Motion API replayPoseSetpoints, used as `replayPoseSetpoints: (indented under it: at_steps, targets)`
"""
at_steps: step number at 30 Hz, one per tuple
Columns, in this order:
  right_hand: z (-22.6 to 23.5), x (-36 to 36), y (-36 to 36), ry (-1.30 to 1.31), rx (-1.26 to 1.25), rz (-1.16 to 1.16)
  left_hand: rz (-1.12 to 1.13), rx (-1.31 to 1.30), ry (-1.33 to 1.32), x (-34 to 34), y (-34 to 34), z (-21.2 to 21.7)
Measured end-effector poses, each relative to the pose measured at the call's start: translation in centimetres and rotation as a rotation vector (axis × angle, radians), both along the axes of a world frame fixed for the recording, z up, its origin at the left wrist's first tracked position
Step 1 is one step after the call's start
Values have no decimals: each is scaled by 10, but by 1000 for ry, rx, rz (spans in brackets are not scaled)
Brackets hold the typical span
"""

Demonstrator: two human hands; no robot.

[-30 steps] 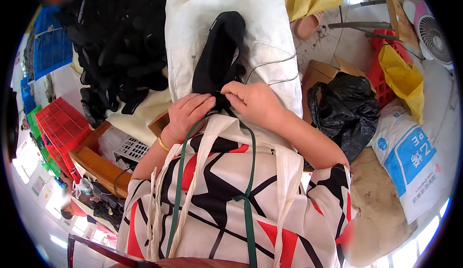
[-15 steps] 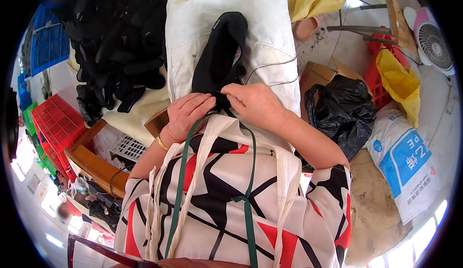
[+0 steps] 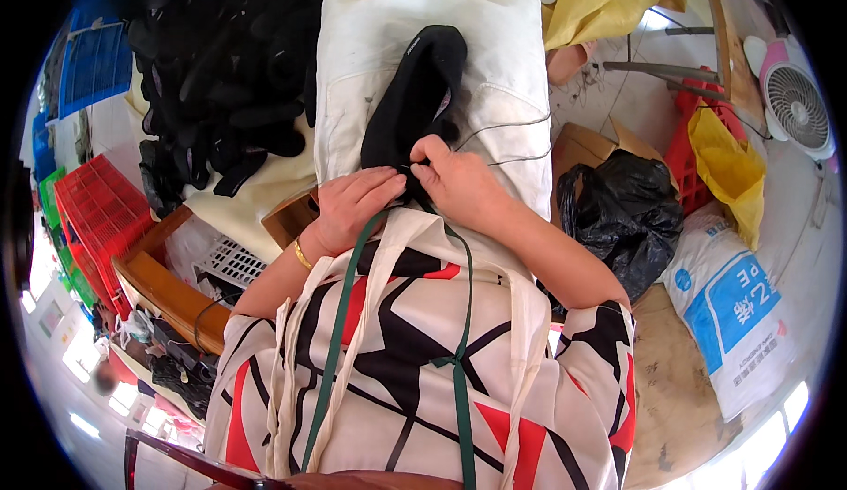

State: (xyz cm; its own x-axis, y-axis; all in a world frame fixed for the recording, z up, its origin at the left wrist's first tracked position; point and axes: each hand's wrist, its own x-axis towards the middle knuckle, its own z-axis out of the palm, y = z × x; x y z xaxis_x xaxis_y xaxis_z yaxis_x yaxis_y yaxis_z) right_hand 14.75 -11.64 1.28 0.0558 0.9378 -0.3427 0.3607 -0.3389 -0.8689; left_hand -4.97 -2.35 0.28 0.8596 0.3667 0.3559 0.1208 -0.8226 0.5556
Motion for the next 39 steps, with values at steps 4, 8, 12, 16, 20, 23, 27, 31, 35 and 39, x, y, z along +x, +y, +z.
replayPoseSetpoints:
  at_steps: [4, 8, 12, 16, 20, 23, 27, 31, 35, 39]
  targets:
    - [-12, -10, 8, 33, 13, -43, 14, 12, -27, 2, -1, -1]
    - [-17, -9, 9, 67, 80, -48, 14, 39, -45, 3, -1, -2]
    - [-9, -7, 14, 4, 31, -2, 0, 64, -35, 6, -1, 1]
    - [3, 0, 19, 37, 31, 66, -24, 107, -1, 7, -2, 1]
    - [5, 15, 28, -224, 321, 36, -27, 116, -24, 8, -1, 5]
    - [15, 14, 32, -242, 213, 180, -48, 158, -13, 10, 0, 6]
    - [0, 17, 36, -78, 127, 263, -26, 162, 0, 10, 1, 5]
    - [-53, 10, 33, 247, 409, 53, 2, 73, -15, 16, 7, 8]
    - [-36, 21, 40, 1171, 87, -485, 16, -42, 13, 18, 11, 8]
    - [13, 54, 31, 888, -91, -503, -4, -95, 96, 27, 16, 15]
